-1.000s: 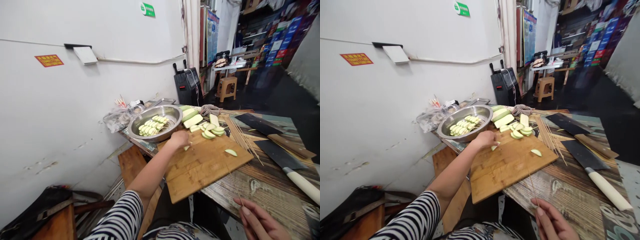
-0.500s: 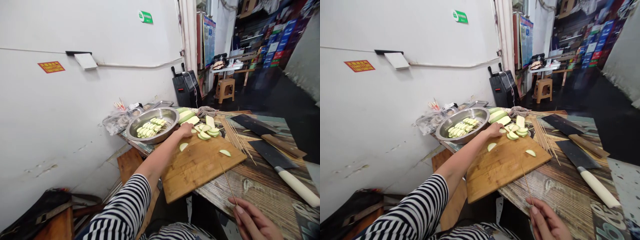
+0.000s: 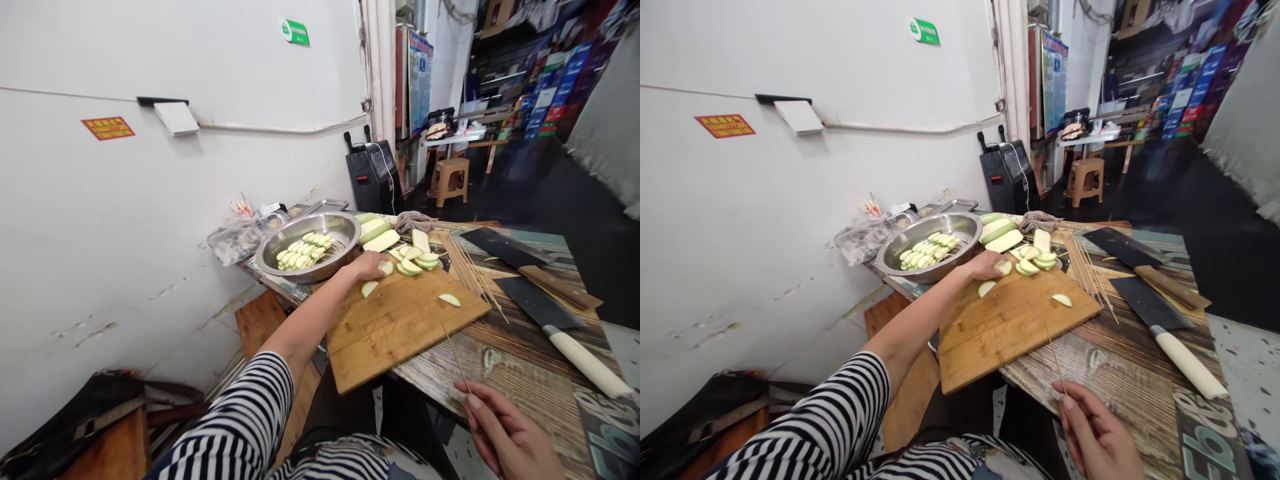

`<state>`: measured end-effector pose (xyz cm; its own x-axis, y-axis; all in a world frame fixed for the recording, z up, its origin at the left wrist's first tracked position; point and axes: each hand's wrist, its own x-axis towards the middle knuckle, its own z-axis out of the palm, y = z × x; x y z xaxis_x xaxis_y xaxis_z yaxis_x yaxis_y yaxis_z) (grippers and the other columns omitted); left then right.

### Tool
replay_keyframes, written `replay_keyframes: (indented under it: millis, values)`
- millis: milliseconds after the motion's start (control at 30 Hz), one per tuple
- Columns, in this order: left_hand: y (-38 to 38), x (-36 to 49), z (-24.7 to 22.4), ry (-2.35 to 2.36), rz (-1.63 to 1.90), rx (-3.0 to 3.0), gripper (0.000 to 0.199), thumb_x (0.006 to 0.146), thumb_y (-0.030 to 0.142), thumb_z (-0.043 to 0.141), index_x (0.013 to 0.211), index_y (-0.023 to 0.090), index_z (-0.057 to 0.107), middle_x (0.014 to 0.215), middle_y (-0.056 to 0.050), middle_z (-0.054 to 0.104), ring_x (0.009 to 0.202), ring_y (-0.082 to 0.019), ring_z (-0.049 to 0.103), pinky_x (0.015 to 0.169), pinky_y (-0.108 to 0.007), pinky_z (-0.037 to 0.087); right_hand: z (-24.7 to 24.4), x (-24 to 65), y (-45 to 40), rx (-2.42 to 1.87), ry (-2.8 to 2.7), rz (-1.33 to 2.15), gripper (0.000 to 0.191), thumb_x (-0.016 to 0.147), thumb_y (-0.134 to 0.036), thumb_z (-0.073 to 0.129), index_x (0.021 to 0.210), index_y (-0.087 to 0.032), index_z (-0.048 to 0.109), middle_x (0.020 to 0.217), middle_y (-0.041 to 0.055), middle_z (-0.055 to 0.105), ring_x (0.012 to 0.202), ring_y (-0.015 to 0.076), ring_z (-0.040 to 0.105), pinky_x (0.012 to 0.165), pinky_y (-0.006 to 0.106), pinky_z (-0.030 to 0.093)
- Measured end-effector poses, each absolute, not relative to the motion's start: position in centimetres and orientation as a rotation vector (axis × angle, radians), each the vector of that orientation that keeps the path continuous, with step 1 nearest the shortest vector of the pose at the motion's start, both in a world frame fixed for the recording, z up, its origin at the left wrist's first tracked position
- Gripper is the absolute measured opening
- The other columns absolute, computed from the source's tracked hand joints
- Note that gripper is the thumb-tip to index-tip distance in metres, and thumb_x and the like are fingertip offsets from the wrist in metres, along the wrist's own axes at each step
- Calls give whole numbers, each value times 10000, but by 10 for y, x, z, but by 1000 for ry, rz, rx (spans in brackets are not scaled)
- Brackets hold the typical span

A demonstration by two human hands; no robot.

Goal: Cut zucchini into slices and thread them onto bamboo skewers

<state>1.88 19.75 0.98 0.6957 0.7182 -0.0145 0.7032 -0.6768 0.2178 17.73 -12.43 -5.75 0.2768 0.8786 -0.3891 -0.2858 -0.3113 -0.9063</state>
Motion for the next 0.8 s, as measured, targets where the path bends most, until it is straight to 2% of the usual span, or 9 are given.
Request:
replay_keyframes:
  millis: [133,267,400,467,600,667,733,800]
  values:
    - [195,20,5,1094,172,2714,440,645,257,659,1078,186,631,1054,-77,643,1021,-254,565,899,-315,426,-53,174,-125,-1446,-608,1265,590,655,-620,680,1023,-163,623,502,-53,467,386,46,315,374,172,225]
    - [193,22,3,1115,309,2673,340,691,201,596,1029,172,618,1063,-88,617,1009,-229,555,880,-320,432,-56,175,-126,-1441,-610,1263,545,676,-584,682,1034,-177,621,545,-36,514,399,55,349,377,178,243]
    - [190,24,4,1079,326,2617,330,703,317,648,1000,177,613,950,-37,649,862,-175,585,775,-268,458,-58,177,-126,-1450,-635,1273,544,691,-582,673,1046,-175,614,524,-52,486,394,52,335,376,176,237]
    - [189,23,5,1085,321,2596,323,752,374,611,999,166,617,915,-33,657,821,-157,588,736,-249,456,-58,177,-125,-1464,-613,1284,564,677,-594,678,1045,-171,612,533,-48,490,410,56,346,382,173,240]
    - [189,21,8,1145,285,2583,324,781,256,577,1085,151,613,937,-45,665,828,-152,592,744,-239,442,-60,178,-125,-1447,-632,1289,552,701,-576,671,1076,-178,596,553,-43,507,419,56,347,393,176,240]
    - [187,21,10,1150,220,2588,292,741,237,619,1021,159,652,890,-34,674,813,-163,596,742,-241,441,-62,178,-125,-1440,-660,1281,536,717,-568,662,1080,-179,594,566,-39,518,418,56,351,398,181,247]
    - [183,22,11,1140,153,2599,266,706,310,670,920,152,679,861,-43,677,820,-188,601,744,-254,446,-62,177,-125,-1440,-688,1261,524,728,-567,651,1071,-175,597,567,-36,519,415,56,356,400,184,248]
    - [176,23,11,1134,119,2608,341,714,406,662,931,143,675,923,-70,680,864,-213,607,763,-272,454,-58,173,-126,-1446,-702,1213,507,740,-561,641,1059,-170,600,552,-43,501,407,52,342,396,181,233]
